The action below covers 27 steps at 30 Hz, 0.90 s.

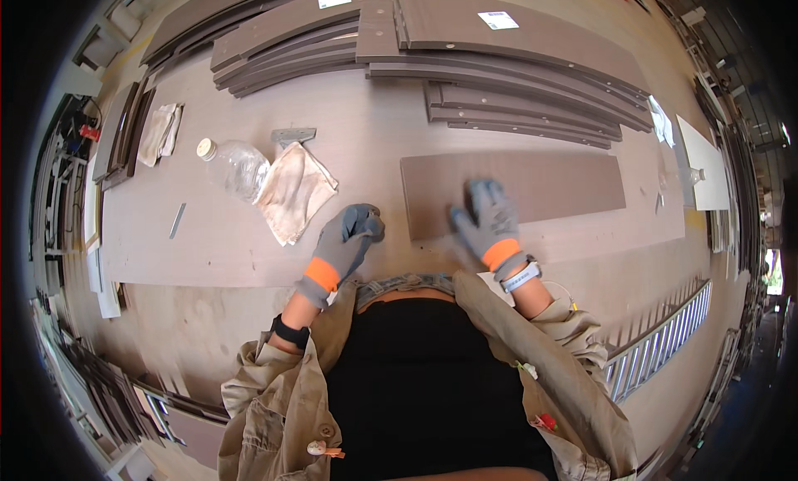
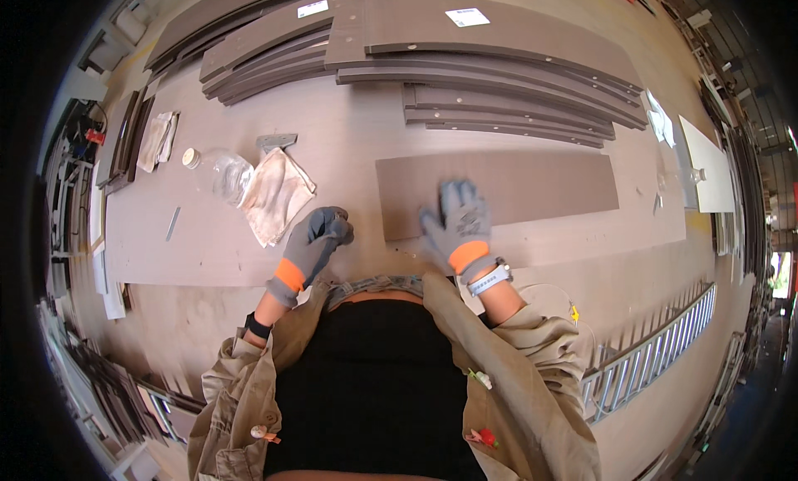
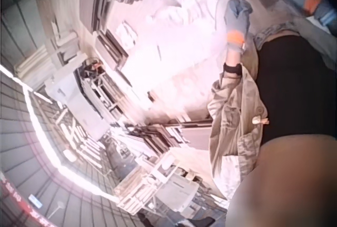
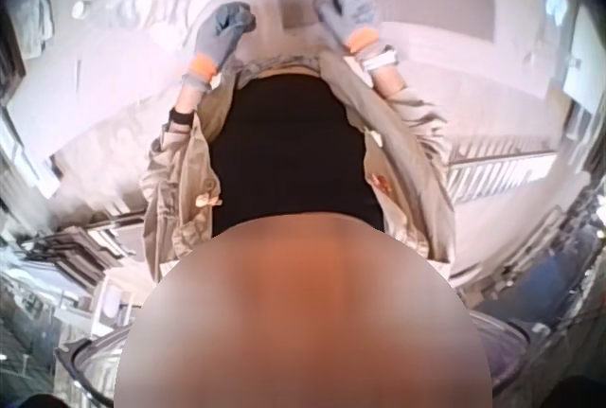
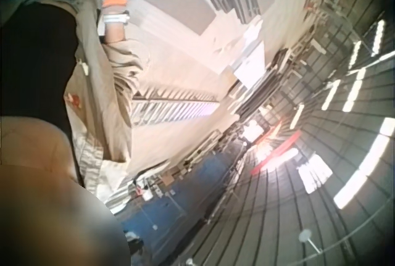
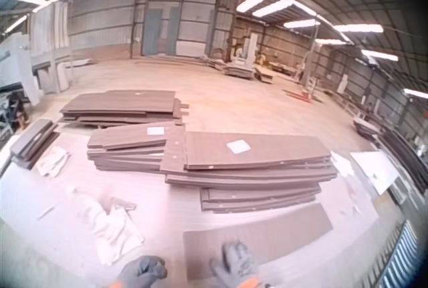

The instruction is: Cleaning and scraping wooden furniture panels on a workbench.

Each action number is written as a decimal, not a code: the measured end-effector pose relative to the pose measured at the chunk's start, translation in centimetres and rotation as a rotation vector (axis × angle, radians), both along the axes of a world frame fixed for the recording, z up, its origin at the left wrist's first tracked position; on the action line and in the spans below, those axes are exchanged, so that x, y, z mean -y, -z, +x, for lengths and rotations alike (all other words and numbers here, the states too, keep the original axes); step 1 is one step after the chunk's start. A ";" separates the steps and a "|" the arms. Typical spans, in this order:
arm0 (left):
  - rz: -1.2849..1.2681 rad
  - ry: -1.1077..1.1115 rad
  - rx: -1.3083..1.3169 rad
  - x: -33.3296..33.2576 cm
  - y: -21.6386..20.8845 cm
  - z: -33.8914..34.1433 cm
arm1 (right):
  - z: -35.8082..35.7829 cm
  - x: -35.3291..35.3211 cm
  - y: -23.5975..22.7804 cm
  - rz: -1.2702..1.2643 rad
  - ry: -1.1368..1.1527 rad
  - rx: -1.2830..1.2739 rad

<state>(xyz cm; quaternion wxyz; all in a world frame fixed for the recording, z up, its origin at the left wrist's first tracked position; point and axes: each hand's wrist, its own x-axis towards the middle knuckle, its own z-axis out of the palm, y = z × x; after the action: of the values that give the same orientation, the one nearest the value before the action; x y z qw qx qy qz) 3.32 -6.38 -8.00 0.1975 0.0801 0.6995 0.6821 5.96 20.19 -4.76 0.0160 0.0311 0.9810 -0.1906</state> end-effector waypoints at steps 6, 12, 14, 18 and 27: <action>-0.212 0.129 -0.098 -2.6 2.9 -5.7 | 3.0 -0.5 2.4 -0.027 -0.129 0.057; -0.520 0.441 -0.286 -8.3 2.1 -11.6 | 4.9 -2.3 4.0 -1.962 0.632 0.486; -0.605 0.457 -0.429 -9.1 1.1 -10.7 | 5.2 -2.0 4.3 -1.877 0.794 0.350; -0.670 0.469 -0.701 -9.0 1.0 -8.0 | 6.8 -1.9 4.1 -1.767 0.843 0.162; -0.793 0.530 -0.520 -11.1 0.3 -6.5 | 9.3 -1.2 6.4 -2.099 0.822 0.119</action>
<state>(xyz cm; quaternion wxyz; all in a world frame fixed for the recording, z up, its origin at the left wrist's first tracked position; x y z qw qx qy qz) -3.22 4.74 -8.25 0.1981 0.3391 0.8849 0.2504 15.26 21.42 -11.12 0.0169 0.3318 0.2486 -0.9098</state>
